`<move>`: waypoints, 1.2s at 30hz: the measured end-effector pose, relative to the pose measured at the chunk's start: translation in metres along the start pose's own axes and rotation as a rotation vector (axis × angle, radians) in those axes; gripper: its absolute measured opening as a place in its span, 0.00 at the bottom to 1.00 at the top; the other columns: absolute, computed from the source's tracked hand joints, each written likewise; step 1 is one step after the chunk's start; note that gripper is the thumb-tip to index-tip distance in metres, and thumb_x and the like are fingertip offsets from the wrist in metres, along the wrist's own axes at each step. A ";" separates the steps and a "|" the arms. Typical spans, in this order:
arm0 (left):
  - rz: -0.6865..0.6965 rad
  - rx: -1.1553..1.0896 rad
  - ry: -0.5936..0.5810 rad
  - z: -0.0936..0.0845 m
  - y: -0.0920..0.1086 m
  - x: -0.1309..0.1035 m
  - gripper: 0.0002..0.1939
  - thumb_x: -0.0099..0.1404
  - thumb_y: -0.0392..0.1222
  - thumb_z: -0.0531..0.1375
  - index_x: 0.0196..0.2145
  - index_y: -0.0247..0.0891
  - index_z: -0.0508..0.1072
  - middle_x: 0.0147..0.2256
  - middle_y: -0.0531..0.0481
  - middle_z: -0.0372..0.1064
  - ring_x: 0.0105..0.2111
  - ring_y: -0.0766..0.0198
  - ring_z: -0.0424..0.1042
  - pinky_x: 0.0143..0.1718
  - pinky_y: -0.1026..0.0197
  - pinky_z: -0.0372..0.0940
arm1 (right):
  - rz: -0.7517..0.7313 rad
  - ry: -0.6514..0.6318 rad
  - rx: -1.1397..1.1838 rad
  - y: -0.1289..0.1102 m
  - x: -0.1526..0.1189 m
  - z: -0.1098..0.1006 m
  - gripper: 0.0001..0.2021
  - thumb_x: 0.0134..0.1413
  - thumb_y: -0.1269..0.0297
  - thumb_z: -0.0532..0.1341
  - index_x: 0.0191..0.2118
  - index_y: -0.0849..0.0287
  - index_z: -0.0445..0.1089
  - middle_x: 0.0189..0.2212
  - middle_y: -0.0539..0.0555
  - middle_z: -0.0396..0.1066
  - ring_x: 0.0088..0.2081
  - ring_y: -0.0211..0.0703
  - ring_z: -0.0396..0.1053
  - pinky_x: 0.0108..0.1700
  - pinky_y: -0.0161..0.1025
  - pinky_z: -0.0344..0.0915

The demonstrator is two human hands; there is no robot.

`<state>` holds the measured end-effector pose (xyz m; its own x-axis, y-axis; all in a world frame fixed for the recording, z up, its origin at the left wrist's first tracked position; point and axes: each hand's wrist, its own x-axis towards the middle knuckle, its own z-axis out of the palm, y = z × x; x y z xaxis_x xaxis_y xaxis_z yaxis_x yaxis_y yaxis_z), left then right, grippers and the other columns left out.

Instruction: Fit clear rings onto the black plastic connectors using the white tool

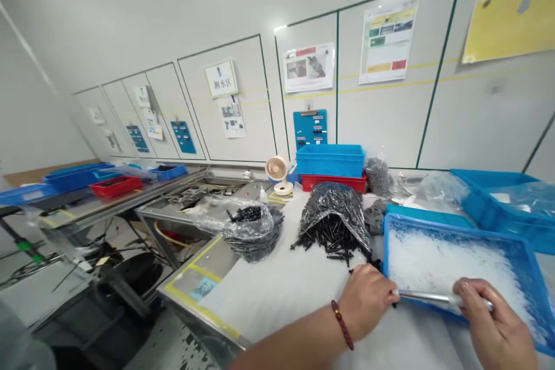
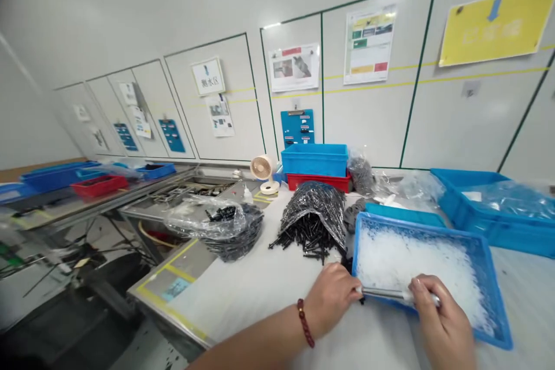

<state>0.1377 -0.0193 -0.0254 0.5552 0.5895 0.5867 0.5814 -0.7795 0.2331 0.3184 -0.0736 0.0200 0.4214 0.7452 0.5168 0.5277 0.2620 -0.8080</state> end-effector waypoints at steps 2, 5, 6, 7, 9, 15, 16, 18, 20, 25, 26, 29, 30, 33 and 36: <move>0.027 -0.018 -0.021 -0.004 0.004 -0.002 0.18 0.68 0.47 0.48 0.31 0.35 0.71 0.26 0.48 0.67 0.31 0.63 0.63 0.35 0.59 0.57 | -0.041 0.007 -0.011 -0.004 -0.004 0.002 0.25 0.43 0.36 0.51 0.19 0.56 0.63 0.16 0.50 0.61 0.17 0.39 0.58 0.19 0.36 0.55; 0.081 -0.069 -0.016 -0.011 0.007 -0.003 0.23 0.70 0.48 0.41 0.31 0.35 0.70 0.27 0.47 0.67 0.31 0.62 0.62 0.35 0.58 0.57 | -0.100 -0.006 0.002 -0.011 -0.010 0.006 0.23 0.48 0.41 0.51 0.20 0.56 0.62 0.16 0.48 0.60 0.18 0.37 0.57 0.21 0.34 0.55; 0.085 -0.086 0.011 -0.013 0.008 -0.003 0.25 0.70 0.50 0.39 0.31 0.34 0.70 0.27 0.47 0.67 0.30 0.62 0.62 0.35 0.57 0.57 | -0.120 -0.023 0.017 -0.013 -0.012 0.007 0.21 0.50 0.43 0.51 0.20 0.56 0.61 0.17 0.48 0.60 0.19 0.36 0.57 0.22 0.34 0.55; 0.079 -0.102 0.036 -0.015 0.008 -0.003 0.27 0.69 0.51 0.38 0.31 0.34 0.70 0.27 0.46 0.66 0.30 0.61 0.61 0.35 0.57 0.57 | -0.149 -0.048 0.035 -0.013 -0.014 0.009 0.20 0.52 0.45 0.51 0.20 0.56 0.59 0.17 0.47 0.60 0.19 0.36 0.56 0.22 0.34 0.55; 0.078 -0.137 0.064 -0.018 0.011 -0.004 0.28 0.69 0.52 0.36 0.32 0.34 0.69 0.26 0.46 0.65 0.30 0.61 0.60 0.34 0.57 0.56 | -0.187 -0.081 0.057 -0.012 -0.018 0.012 0.18 0.54 0.49 0.50 0.21 0.56 0.58 0.17 0.46 0.58 0.19 0.35 0.56 0.22 0.33 0.55; 0.139 -0.178 0.074 -0.023 0.022 -0.006 0.27 0.70 0.51 0.35 0.32 0.34 0.68 0.25 0.47 0.64 0.30 0.61 0.60 0.35 0.56 0.57 | -0.304 -0.284 0.043 -0.009 -0.028 0.025 0.14 0.57 0.58 0.50 0.24 0.56 0.60 0.19 0.47 0.60 0.21 0.35 0.59 0.24 0.32 0.58; 0.139 -0.181 0.079 -0.023 0.023 -0.006 0.26 0.70 0.50 0.36 0.32 0.34 0.68 0.25 0.47 0.64 0.30 0.61 0.61 0.35 0.56 0.57 | -0.319 -0.311 0.041 -0.010 -0.029 0.026 0.13 0.57 0.58 0.51 0.24 0.56 0.60 0.19 0.47 0.61 0.22 0.35 0.60 0.25 0.32 0.58; 0.131 -0.198 0.073 -0.025 0.024 -0.006 0.24 0.70 0.48 0.38 0.32 0.35 0.68 0.25 0.47 0.64 0.31 0.61 0.61 0.37 0.55 0.58 | -0.328 -0.344 0.041 -0.011 -0.030 0.027 0.12 0.56 0.59 0.52 0.24 0.56 0.61 0.20 0.47 0.63 0.22 0.35 0.61 0.26 0.33 0.58; 0.109 -0.236 0.060 -0.028 0.022 -0.005 0.20 0.69 0.48 0.42 0.36 0.36 0.69 0.28 0.47 0.66 0.33 0.60 0.62 0.39 0.54 0.58 | -0.285 -0.327 0.047 -0.012 -0.028 0.023 0.13 0.56 0.58 0.52 0.24 0.57 0.62 0.19 0.47 0.62 0.21 0.35 0.60 0.25 0.33 0.58; -0.024 -0.274 0.195 -0.033 0.012 -0.004 0.19 0.67 0.47 0.49 0.53 0.37 0.59 0.48 0.40 0.62 0.49 0.53 0.57 0.50 0.48 0.54 | 0.039 0.132 0.188 -0.006 -0.013 0.001 0.15 0.52 0.51 0.55 0.24 0.57 0.59 0.15 0.43 0.55 0.17 0.32 0.54 0.20 0.31 0.54; -0.070 -0.265 0.227 -0.033 0.009 -0.004 0.19 0.67 0.45 0.48 0.53 0.37 0.58 0.49 0.41 0.61 0.50 0.53 0.56 0.51 0.47 0.53 | 0.091 0.255 0.227 -0.005 -0.009 -0.004 0.16 0.50 0.50 0.56 0.24 0.57 0.58 0.15 0.43 0.55 0.17 0.32 0.54 0.20 0.31 0.54; -0.175 -0.260 0.269 -0.031 0.003 -0.004 0.16 0.67 0.41 0.48 0.52 0.37 0.59 0.48 0.42 0.61 0.50 0.54 0.57 0.51 0.48 0.54 | 0.156 0.462 0.265 -0.005 0.000 -0.015 0.17 0.47 0.49 0.58 0.24 0.57 0.57 0.17 0.43 0.57 0.18 0.30 0.53 0.21 0.30 0.54; -0.187 -0.266 0.269 -0.030 0.002 -0.004 0.16 0.67 0.40 0.48 0.51 0.37 0.60 0.48 0.42 0.62 0.49 0.55 0.58 0.51 0.49 0.54 | 0.154 0.473 0.246 -0.005 0.002 -0.018 0.17 0.47 0.48 0.58 0.24 0.57 0.57 0.17 0.43 0.57 0.18 0.30 0.53 0.21 0.30 0.53; -0.187 -0.286 0.257 -0.027 0.001 -0.004 0.14 0.66 0.39 0.48 0.49 0.37 0.62 0.46 0.42 0.63 0.48 0.56 0.59 0.51 0.49 0.54 | 0.128 0.431 0.168 -0.005 0.001 -0.020 0.17 0.48 0.48 0.57 0.23 0.57 0.57 0.15 0.42 0.54 0.18 0.31 0.51 0.20 0.30 0.50; -0.193 -0.289 0.259 -0.026 0.001 -0.003 0.14 0.66 0.39 0.48 0.48 0.37 0.62 0.46 0.43 0.64 0.47 0.56 0.59 0.51 0.50 0.55 | 0.111 0.395 0.137 -0.004 -0.001 -0.019 0.18 0.49 0.48 0.56 0.23 0.57 0.57 0.15 0.42 0.53 0.18 0.32 0.50 0.20 0.31 0.50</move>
<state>0.1206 -0.0271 -0.0066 0.2635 0.6860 0.6782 0.4492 -0.7094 0.5431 0.3301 -0.0874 0.0281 0.7340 0.4882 0.4721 0.3722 0.2922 -0.8809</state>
